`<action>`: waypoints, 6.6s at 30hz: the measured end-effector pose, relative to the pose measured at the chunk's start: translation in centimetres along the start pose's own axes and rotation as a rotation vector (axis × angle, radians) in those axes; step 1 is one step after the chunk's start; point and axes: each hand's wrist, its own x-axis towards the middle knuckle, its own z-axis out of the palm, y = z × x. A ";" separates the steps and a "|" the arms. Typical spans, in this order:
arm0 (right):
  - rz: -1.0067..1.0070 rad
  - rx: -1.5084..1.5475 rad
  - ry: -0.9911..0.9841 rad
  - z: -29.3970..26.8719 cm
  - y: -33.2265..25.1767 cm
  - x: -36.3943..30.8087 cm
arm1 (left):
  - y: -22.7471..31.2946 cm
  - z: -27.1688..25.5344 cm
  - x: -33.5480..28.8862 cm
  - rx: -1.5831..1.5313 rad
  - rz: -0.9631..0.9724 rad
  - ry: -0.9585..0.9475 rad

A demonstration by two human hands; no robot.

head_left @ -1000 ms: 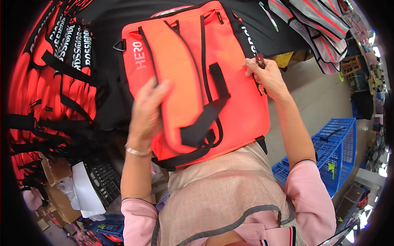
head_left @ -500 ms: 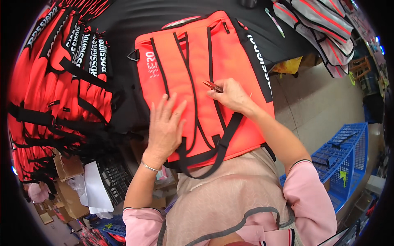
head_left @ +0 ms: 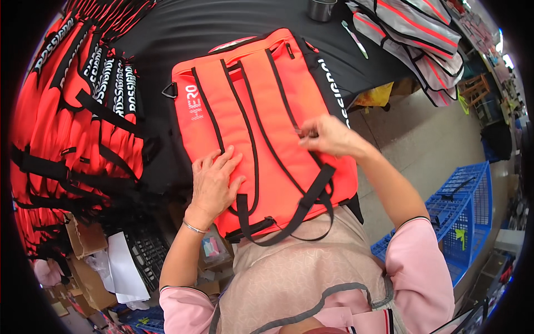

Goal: Inspecting and organizing backpacks in a manufacturing or warehouse setting.

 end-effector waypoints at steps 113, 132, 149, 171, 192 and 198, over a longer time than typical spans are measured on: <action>-0.328 0.153 -0.355 3.5 0.1 -13.8 | 10.2 5.8 0.2 -1.876 -0.523 0.165; -0.094 0.617 0.303 6.8 -1.9 -5.3 | 11.8 5.9 -1.6 -1.687 -0.494 0.243; 0.104 0.411 0.259 7.0 0.2 -4.1 | 8.3 4.9 -0.7 -0.689 0.049 0.403; -0.464 -0.459 0.679 7.0 -0.7 -9.6 | 9.1 6.5 -0.7 -0.818 -0.140 0.433; -0.452 -0.564 0.603 6.6 -1.2 -9.1 | 9.6 7.5 -1.3 -0.716 -0.122 0.451; 0.022 0.563 0.512 6.8 -0.2 -8.6 | 9.5 8.1 -1.5 -0.892 -0.220 0.434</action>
